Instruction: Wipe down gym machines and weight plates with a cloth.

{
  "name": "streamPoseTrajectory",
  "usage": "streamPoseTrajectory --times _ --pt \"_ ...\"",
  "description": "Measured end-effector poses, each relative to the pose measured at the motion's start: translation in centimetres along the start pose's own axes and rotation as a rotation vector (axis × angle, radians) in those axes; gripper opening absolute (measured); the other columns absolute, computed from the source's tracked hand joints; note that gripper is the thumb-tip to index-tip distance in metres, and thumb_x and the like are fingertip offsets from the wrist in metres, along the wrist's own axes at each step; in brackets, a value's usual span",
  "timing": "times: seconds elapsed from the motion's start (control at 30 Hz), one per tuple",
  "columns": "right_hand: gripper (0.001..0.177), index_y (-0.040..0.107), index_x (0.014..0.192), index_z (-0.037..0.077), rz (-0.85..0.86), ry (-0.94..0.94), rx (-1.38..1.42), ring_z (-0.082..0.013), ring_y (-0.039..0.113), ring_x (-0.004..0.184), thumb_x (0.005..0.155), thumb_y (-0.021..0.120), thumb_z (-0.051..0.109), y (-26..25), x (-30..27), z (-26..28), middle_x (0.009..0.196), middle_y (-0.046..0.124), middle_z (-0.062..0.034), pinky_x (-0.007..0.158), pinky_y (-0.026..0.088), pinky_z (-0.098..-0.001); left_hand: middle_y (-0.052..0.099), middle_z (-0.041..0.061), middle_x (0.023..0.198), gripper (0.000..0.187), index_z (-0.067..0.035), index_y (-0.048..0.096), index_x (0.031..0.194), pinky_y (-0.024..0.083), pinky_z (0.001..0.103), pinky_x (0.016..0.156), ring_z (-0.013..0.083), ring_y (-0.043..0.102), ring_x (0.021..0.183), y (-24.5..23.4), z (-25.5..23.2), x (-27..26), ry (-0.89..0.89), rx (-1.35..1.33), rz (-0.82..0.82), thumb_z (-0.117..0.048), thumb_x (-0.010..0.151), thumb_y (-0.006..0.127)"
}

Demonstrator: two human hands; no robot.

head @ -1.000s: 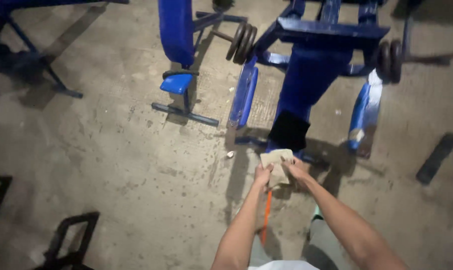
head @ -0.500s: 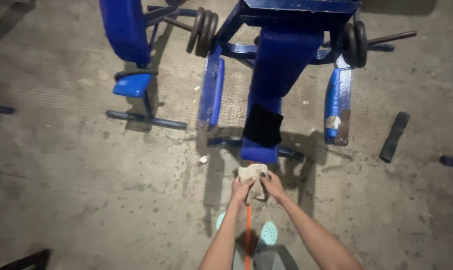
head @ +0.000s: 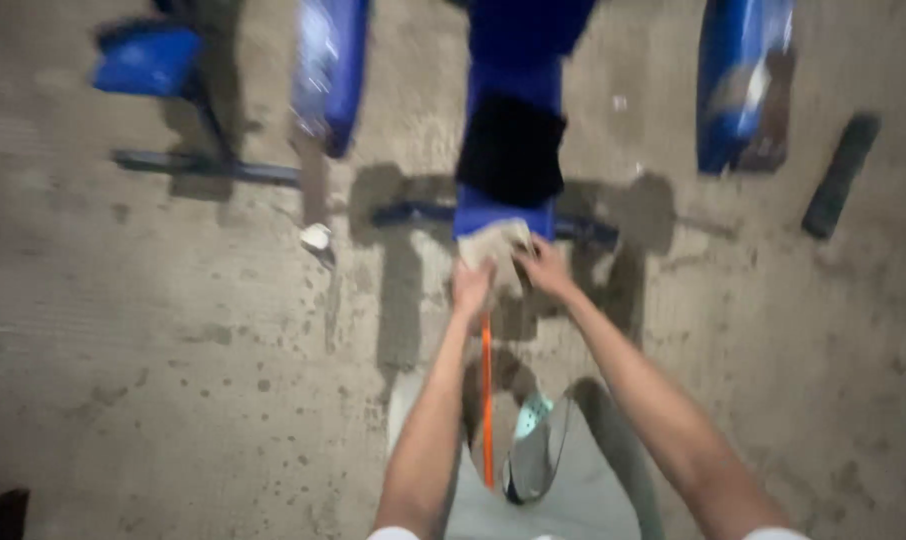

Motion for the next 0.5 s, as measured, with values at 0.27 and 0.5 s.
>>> streamPoseTrajectory --times 0.27,0.5 --pt "0.044 0.066 0.127 0.004 -0.036 -0.269 0.01 -0.0166 0.068 0.102 0.099 0.069 0.037 0.9 3.8 3.3 0.113 0.075 -0.0089 0.089 0.054 -0.0352 0.076 0.01 0.11 0.039 0.002 0.07 0.115 0.055 0.034 0.087 0.0171 0.071 0.098 -0.5 0.4 5.8 0.073 -0.002 0.043 -0.027 0.092 0.078" --pt "0.053 0.079 0.086 0.004 -0.515 -0.389 -0.175 -0.0145 0.07 0.072 0.11 0.061 0.048 -5.6 7.6 3.5 0.078 0.073 -0.0076 0.073 0.054 -0.0386 0.077 0.007 0.106 0.043 0.0 0.071 0.113 0.058 0.032 0.084 0.0144 0.071 0.093 -2.1 -0.6 7.4 0.115 -0.228 0.101 -0.036 0.091 0.077"
Point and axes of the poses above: each hand's wrist, its own x-axis towards the middle knuckle, its own y-axis out of the palm, z = x × y, the point moved 9 cm from there along x, towards the middle knuckle
